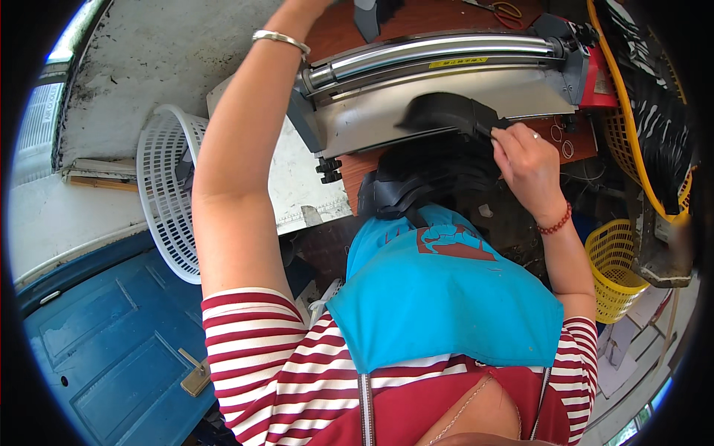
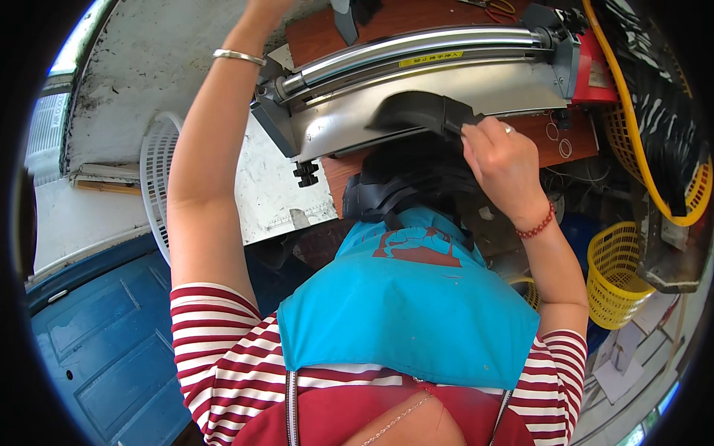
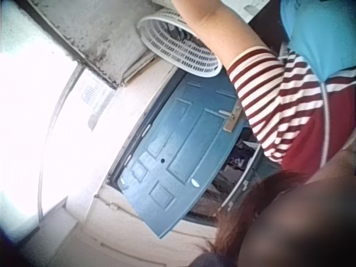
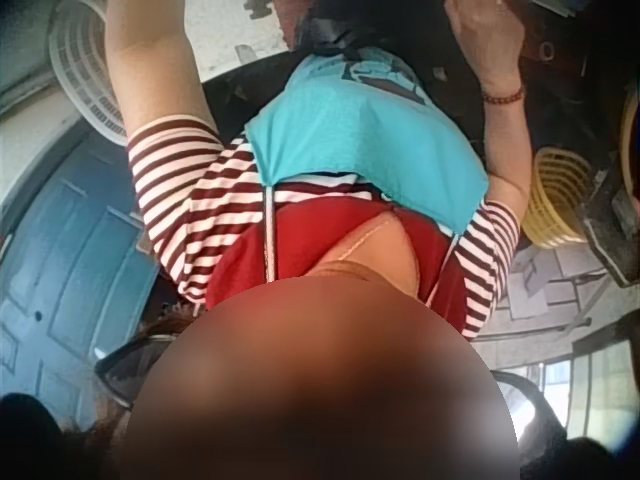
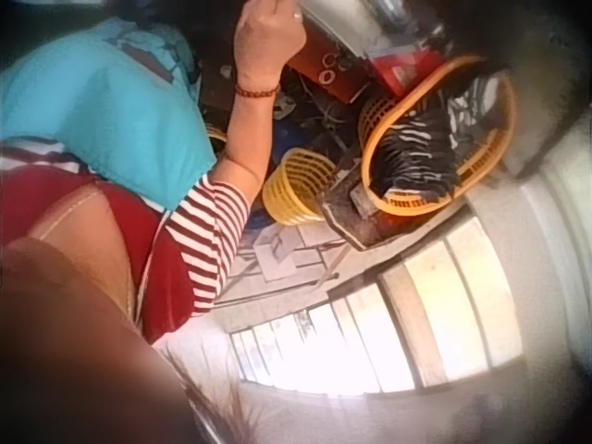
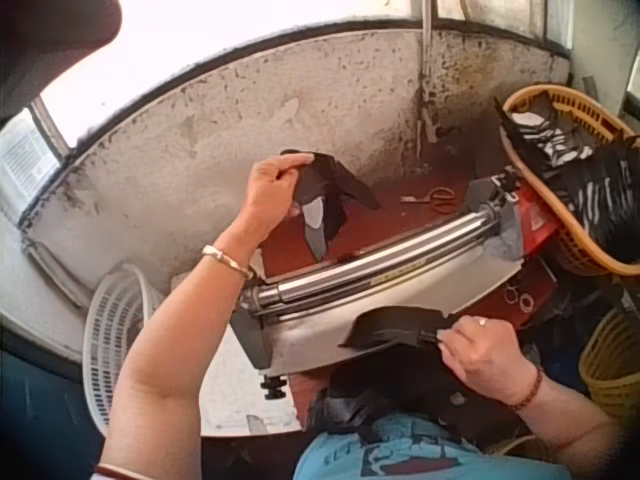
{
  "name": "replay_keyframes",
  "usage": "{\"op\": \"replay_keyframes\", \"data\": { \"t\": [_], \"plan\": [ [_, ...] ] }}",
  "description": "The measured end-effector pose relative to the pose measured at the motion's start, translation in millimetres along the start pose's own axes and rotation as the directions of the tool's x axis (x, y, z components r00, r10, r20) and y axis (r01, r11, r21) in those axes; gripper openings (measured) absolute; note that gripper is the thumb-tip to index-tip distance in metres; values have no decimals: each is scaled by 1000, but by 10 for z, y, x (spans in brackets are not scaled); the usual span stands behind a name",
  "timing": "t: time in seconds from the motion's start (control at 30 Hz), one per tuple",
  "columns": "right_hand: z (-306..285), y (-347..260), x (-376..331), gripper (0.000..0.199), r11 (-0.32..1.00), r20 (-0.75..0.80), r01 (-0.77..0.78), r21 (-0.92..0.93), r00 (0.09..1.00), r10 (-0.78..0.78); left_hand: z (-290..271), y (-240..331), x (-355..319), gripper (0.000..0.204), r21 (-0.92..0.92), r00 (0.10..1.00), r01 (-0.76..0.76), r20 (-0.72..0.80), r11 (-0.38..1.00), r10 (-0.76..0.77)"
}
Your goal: Applying adhesive or coating to shoe upper components using a roller machine.
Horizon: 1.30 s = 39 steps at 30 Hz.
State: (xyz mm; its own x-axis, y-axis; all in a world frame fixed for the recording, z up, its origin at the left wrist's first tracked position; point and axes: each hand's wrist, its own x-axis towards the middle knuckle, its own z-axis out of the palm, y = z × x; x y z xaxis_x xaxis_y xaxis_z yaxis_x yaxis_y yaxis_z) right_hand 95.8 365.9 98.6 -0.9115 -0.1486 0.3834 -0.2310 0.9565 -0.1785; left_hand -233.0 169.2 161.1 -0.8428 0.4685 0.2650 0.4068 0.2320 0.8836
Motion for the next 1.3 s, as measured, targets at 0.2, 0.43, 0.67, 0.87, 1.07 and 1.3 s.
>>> {"op": "replay_keyframes", "data": {
  "t": [0.2,0.43,0.67,0.87,1.07,1.3],
  "plan": [
    [753,285,289,20,999,-83,-36,31,996,39,665,-1026,-198,31,637,854,-290,509,714,-107],
    [1454,8,-377,28,943,137,140,301,973,-188,447,-760,-37,25,567,886,-28,395,823,-242],
    [2176,188,-538,24,995,335,0,-102,941,35,217,-203,103,16,237,903,358,156,903,-399],
    [1390,-124,-498,22,964,25,90,249,995,-99,-20,170,10,28,-185,889,417,-120,890,-442],
    [28,-163,-187,33,995,-121,78,59,990,-71,300,-516,-231,32,366,912,-404,85,838,402],
    [700,240,207,23,999,-86,-7,-34,996,4,729,-501,-291,44,735,829,-127,447,666,-335]
  ]
}}
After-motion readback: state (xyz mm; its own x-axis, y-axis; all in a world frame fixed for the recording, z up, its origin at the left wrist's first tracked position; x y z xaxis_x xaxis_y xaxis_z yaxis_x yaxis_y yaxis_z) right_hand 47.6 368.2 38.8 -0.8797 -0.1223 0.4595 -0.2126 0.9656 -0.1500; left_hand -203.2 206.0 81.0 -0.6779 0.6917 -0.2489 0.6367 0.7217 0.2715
